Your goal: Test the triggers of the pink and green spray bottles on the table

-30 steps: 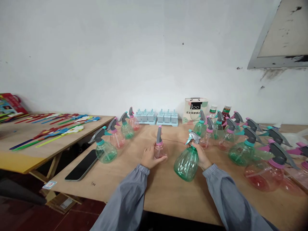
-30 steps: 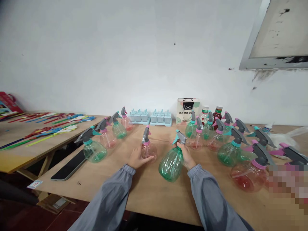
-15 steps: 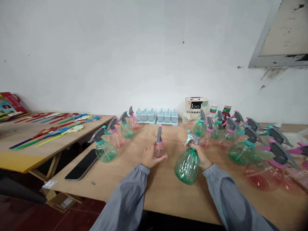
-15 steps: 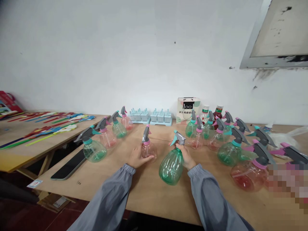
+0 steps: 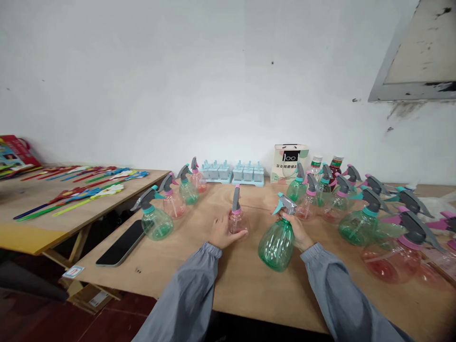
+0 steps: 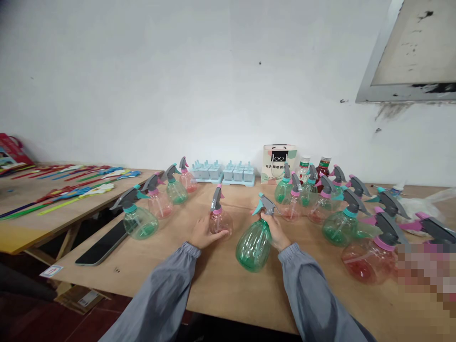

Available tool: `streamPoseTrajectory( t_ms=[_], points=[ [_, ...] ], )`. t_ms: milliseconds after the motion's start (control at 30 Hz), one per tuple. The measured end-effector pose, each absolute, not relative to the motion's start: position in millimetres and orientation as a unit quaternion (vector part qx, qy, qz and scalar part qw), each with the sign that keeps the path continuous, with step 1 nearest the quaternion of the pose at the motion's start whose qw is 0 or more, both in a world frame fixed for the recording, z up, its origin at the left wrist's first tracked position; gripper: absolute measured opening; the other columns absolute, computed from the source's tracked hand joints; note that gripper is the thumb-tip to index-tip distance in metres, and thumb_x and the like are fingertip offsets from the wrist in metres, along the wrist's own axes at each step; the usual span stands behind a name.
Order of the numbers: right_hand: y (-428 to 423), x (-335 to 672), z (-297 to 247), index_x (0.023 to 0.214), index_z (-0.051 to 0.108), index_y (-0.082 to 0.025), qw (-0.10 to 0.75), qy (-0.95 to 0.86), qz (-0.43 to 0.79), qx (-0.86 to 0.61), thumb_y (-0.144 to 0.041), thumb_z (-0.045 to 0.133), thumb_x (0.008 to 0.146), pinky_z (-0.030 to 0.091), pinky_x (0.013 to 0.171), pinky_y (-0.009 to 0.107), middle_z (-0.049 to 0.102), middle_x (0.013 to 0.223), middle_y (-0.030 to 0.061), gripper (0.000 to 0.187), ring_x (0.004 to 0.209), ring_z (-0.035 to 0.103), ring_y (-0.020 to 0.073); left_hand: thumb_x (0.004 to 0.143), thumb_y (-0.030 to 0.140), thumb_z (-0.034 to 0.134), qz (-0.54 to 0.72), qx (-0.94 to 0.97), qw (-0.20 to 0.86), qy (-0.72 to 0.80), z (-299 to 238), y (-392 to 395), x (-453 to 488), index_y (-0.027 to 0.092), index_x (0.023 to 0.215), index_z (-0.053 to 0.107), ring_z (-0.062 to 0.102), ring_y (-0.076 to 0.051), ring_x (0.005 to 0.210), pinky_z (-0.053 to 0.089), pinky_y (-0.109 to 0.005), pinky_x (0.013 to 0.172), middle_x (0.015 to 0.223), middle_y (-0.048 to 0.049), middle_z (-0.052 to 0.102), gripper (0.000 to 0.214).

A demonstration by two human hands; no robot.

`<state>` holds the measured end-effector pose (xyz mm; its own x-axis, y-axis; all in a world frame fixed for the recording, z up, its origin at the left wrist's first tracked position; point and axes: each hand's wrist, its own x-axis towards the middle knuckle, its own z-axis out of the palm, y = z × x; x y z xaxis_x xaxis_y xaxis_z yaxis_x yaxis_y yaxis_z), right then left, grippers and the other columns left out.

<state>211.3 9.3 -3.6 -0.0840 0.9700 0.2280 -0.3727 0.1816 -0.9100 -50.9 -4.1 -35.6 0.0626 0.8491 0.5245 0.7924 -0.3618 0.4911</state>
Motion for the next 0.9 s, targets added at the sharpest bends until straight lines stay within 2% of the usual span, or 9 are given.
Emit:
streamPoseTrajectory(
  t_ms=[67, 133, 267, 400, 467, 600, 700, 833, 900],
  points=[
    [10.3, 211.4, -5.3, 0.1, 0.069, -0.023, 0.62, -0.474, 0.538, -0.319, -0.045, 0.073, 0.064, 0.043, 0.059, 0.027, 0.072, 0.078, 0.0011, 0.043, 0.068, 0.058, 0.0167, 0.066, 0.061, 0.075, 0.385, 0.726, 0.038, 0.569, -35.1, -4.4, -50.5, 0.018, 0.125, 0.047, 0.065, -0.034, 0.107, 0.05, -0.048, 0.089, 0.113, -0.0128, 0.067, 0.078],
    [10.2, 211.7, -6.1, 0.1, 0.069, -0.024, 0.615, -0.483, 0.537, -0.316, -0.046, 0.073, 0.064, 0.044, 0.061, 0.028, 0.071, 0.078, 0.0008, 0.042, 0.071, 0.058, 0.0174, 0.066, 0.06, 0.075, 0.385, 0.725, 0.037, 0.57, -35.0, -4.5, -50.1, 0.018, 0.126, 0.046, 0.065, -0.034, 0.107, 0.05, -0.048, 0.089, 0.113, -0.0132, 0.067, 0.079],
    [7.1, 211.8, -4.8, 0.099, 0.069, -0.025, 0.575, -0.518, 0.558, -0.299, -0.048, 0.072, 0.066, 0.047, 0.07, 0.03, 0.073, 0.089, 0.0028, 0.04, 0.083, 0.064, 0.021, 0.065, 0.061, 0.075, 0.389, 0.726, 0.035, 0.566, -35.0, -4.6, -49.7, 0.018, 0.129, 0.045, 0.065, -0.035, 0.108, 0.05, -0.048, 0.089, 0.115, -0.0138, 0.067, 0.082],
    [4.8, 210.7, -3.2, 0.099, 0.07, -0.025, 0.571, -0.519, 0.562, -0.297, -0.047, 0.072, 0.068, 0.049, 0.073, 0.031, 0.074, 0.099, 0.0042, 0.038, 0.094, 0.065, 0.0227, 0.065, 0.06, 0.076, 0.39, 0.723, 0.029, 0.569, -35.5, -4.3, -50.1, 0.019, 0.127, 0.047, 0.066, -0.035, 0.107, 0.051, -0.048, 0.089, 0.114, -0.0135, 0.067, 0.08],
    [5.5, 210.1, -3.9, 0.094, 0.071, -0.025, 0.578, -0.503, 0.562, -0.312, -0.047, 0.073, 0.067, 0.049, 0.071, 0.03, 0.074, 0.099, 0.0043, 0.035, 0.091, 0.065, 0.0217, 0.064, 0.06, 0.076, 0.386, 0.722, 0.026, 0.573, -36.0, -4.1, -50.3, 0.018, 0.129, 0.046, 0.066, -0.035, 0.107, 0.051, -0.049, 0.089, 0.114, -0.0142, 0.067, 0.083],
    [8.7, 210.0, -5.7, 0.078, 0.07, -0.022, 0.607, -0.464, 0.539, -0.353, -0.046, 0.076, 0.061, 0.046, 0.058, 0.026, 0.071, 0.08, 0.002, 0.03, 0.069, 0.06, 0.016, 0.065, 0.059, 0.076, 0.388, 0.726, 0.032, 0.567, -36.5, -3.8, -50.9, 0.019, 0.13, 0.045, 0.065, -0.034, 0.108, 0.05, -0.048, 0.089, 0.116, -0.0142, 0.067, 0.082],
    [8.7, 212.2, -3.6, 0.07, 0.067, -0.021, 0.634, -0.461, 0.515, -0.347, -0.047, 0.075, 0.061, 0.044, 0.055, 0.025, 0.069, 0.073, 0.0013, 0.029, 0.063, 0.056, 0.0143, 0.065, 0.059, 0.076, 0.386, 0.728, 0.03, 0.565, -36.5, -3.7, -51.0, 0.02, 0.129, 0.046, 0.065, -0.034, 0.109, 0.05, -0.047, 0.09, 0.116, -0.0134, 0.067, 0.081],
    [3.4, 219.4, 3.5, 0.08, 0.068, -0.022, 0.62, -0.477, 0.52, -0.343, -0.048, 0.077, 0.062, 0.047, 0.058, 0.028, 0.07, 0.076, 0.002, 0.033, 0.067, 0.06, 0.0172, 0.065, 0.06, 0.076, 0.376, 0.727, 0.028, 0.574, -36.1, -3.8, -51.1, 0.019, 0.132, 0.043, 0.066, -0.035, 0.107, 0.05, -0.048, 0.089, 0.115, -0.0143, 0.067, 0.085],
    [1.5, 225.8, 8.3, 0.088, 0.069, -0.023, 0.613, -0.493, 0.514, -0.343, -0.05, 0.077, 0.064, 0.051, 0.065, 0.032, 0.072, 0.083, 0.0034, 0.037, 0.075, 0.065, 0.0212, 0.065, 0.061, 0.075, 0.377, 0.728, 0.025, 0.572, -36.2, -3.8, -51.3, 0.019, 0.132, 0.043, 0.065, -0.035, 0.107, 0.05, -0.048, 0.089, 0.116, -0.0145, 0.067, 0.085]
  ],
)
